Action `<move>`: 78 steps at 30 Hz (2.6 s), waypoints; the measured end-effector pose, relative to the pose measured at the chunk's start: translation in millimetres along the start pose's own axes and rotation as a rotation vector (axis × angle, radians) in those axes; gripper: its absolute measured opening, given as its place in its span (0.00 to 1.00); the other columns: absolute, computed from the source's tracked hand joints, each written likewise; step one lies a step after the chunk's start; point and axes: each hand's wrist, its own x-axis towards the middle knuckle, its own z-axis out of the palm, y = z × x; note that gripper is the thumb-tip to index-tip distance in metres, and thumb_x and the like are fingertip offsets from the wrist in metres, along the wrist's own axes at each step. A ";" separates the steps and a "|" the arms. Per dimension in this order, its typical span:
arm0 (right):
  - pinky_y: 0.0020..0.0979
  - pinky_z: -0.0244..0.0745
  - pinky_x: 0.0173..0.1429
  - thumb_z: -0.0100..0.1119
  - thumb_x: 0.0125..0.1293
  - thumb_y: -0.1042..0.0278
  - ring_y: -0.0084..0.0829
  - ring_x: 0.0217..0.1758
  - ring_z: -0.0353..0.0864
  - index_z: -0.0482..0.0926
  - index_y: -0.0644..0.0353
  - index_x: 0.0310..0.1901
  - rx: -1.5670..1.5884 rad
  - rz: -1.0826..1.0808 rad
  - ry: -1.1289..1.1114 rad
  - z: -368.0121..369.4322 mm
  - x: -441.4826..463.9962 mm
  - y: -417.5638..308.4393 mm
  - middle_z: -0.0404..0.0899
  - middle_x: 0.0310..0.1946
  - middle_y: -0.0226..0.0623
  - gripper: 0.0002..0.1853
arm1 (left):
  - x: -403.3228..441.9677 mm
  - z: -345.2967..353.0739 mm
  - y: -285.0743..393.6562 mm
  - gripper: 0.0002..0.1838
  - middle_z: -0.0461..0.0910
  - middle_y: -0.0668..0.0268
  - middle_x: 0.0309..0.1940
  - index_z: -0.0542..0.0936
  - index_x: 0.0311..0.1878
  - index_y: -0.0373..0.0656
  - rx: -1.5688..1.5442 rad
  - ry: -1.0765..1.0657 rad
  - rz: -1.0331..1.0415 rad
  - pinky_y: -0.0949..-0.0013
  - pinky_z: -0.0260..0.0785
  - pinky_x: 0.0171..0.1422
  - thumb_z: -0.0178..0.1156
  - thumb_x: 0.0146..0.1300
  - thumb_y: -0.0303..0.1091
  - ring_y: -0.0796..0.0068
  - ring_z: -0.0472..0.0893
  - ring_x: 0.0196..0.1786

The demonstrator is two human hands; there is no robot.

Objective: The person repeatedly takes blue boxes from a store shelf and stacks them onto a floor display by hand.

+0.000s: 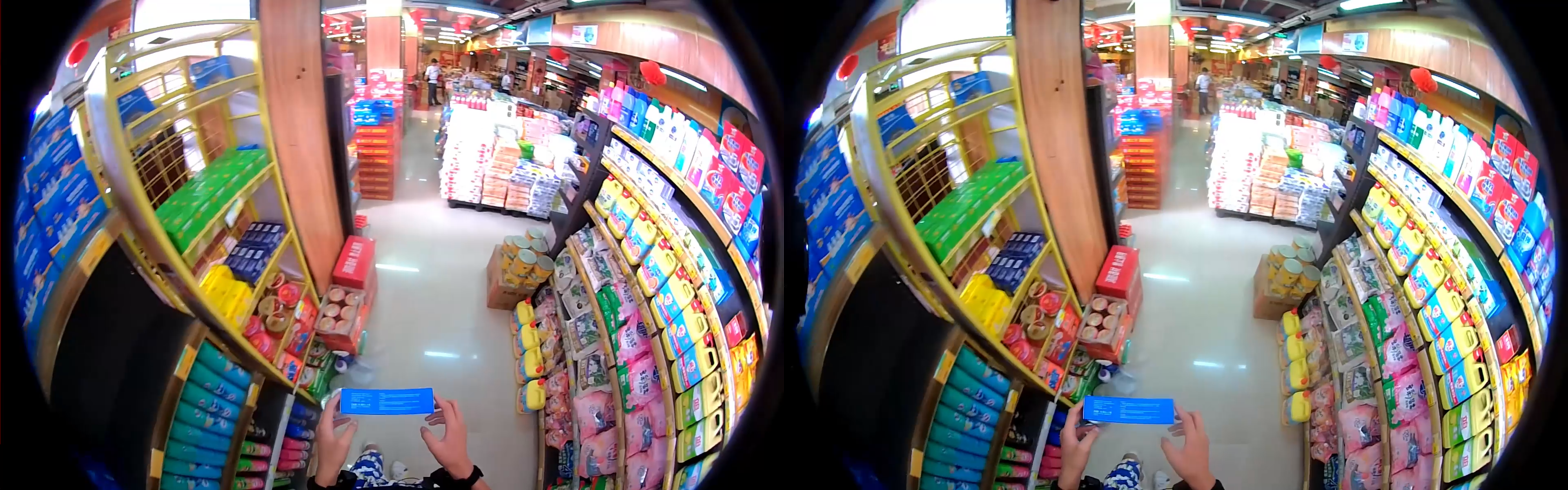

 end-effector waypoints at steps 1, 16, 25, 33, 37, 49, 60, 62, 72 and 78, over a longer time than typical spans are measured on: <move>0.34 0.87 0.57 0.71 0.57 0.81 0.33 0.49 0.90 0.74 0.61 0.77 -0.047 -0.003 0.040 -4.6 9.3 11.2 0.76 0.57 0.42 0.42 | 14.0 9.9 -4.2 0.37 0.84 0.53 0.68 0.74 0.80 0.38 0.027 -0.043 0.001 0.63 0.83 0.64 0.69 0.66 0.22 0.63 0.86 0.65; 0.32 0.87 0.50 0.69 0.63 0.83 0.31 0.44 0.90 0.73 0.64 0.76 -0.178 0.066 0.313 -71.3 269.9 103.6 0.80 0.52 0.42 0.38 | 313.7 185.6 22.2 0.33 0.87 0.51 0.66 0.76 0.78 0.40 0.073 -0.397 0.128 0.59 0.84 0.65 0.72 0.70 0.33 0.56 0.88 0.67; 0.35 0.87 0.50 0.67 0.64 0.81 0.36 0.45 0.90 0.75 0.65 0.75 -0.134 0.176 0.315 -78.2 428.6 137.3 0.79 0.54 0.46 0.34 | 455.4 250.4 27.1 0.35 0.85 0.52 0.69 0.74 0.79 0.40 0.069 -0.411 0.087 0.59 0.84 0.64 0.73 0.69 0.30 0.57 0.87 0.68; 0.31 0.86 0.50 0.68 0.65 0.83 0.31 0.46 0.88 0.74 0.63 0.77 -0.043 0.225 0.297 -83.5 581.3 224.7 0.80 0.57 0.42 0.36 | 618.2 322.5 14.2 0.35 0.83 0.53 0.71 0.74 0.79 0.41 0.118 -0.439 0.064 0.61 0.85 0.64 0.73 0.69 0.29 0.59 0.86 0.69; 0.31 0.86 0.51 0.69 0.65 0.82 0.30 0.46 0.88 0.74 0.63 0.76 -0.005 0.190 0.323 -101.8 694.4 236.5 0.79 0.58 0.42 0.36 | 713.0 371.0 40.8 0.36 0.83 0.52 0.72 0.73 0.80 0.41 0.146 -0.442 0.088 0.60 0.84 0.65 0.72 0.71 0.29 0.59 0.85 0.71; 0.31 0.87 0.49 0.67 0.64 0.81 0.33 0.44 0.88 0.77 0.62 0.75 -0.044 0.156 0.271 -111.5 953.5 292.0 0.79 0.54 0.42 0.35 | 944.7 462.9 66.5 0.37 0.82 0.53 0.72 0.71 0.81 0.41 0.099 -0.386 0.037 0.60 0.83 0.66 0.71 0.71 0.27 0.58 0.83 0.73; 0.32 0.86 0.50 0.66 0.65 0.81 0.31 0.44 0.89 0.76 0.64 0.75 -0.109 0.183 0.237 -103.3 1215.5 333.7 0.80 0.54 0.42 0.34 | 1206.3 534.6 75.1 0.38 0.83 0.55 0.71 0.72 0.82 0.45 0.141 -0.401 0.088 0.59 0.84 0.67 0.72 0.70 0.28 0.59 0.84 0.72; 0.32 0.86 0.51 0.66 0.65 0.81 0.31 0.45 0.88 0.75 0.64 0.76 -0.134 0.174 0.237 -97.9 1268.0 330.6 0.80 0.56 0.43 0.35 | 1250.6 546.1 85.0 0.37 0.82 0.55 0.72 0.72 0.82 0.45 0.125 -0.370 0.124 0.59 0.84 0.67 0.72 0.70 0.28 0.60 0.83 0.72; 0.32 0.87 0.52 0.67 0.66 0.82 0.29 0.47 0.89 0.75 0.63 0.76 -0.057 0.147 0.034 -30.7 1473.7 389.6 0.80 0.57 0.41 0.34 | 1420.3 541.5 71.8 0.39 0.76 0.58 0.75 0.73 0.82 0.45 0.160 -0.176 0.030 0.60 0.85 0.65 0.73 0.68 0.30 0.60 0.84 0.70; 0.31 0.84 0.49 0.69 0.66 0.82 0.32 0.45 0.85 0.79 0.66 0.71 -0.039 0.006 0.038 9.1 1609.5 424.9 0.80 0.51 0.40 0.30 | 1550.0 557.2 31.0 0.41 0.79 0.53 0.74 0.69 0.83 0.41 0.106 -0.070 0.006 0.59 0.85 0.64 0.74 0.70 0.31 0.58 0.83 0.73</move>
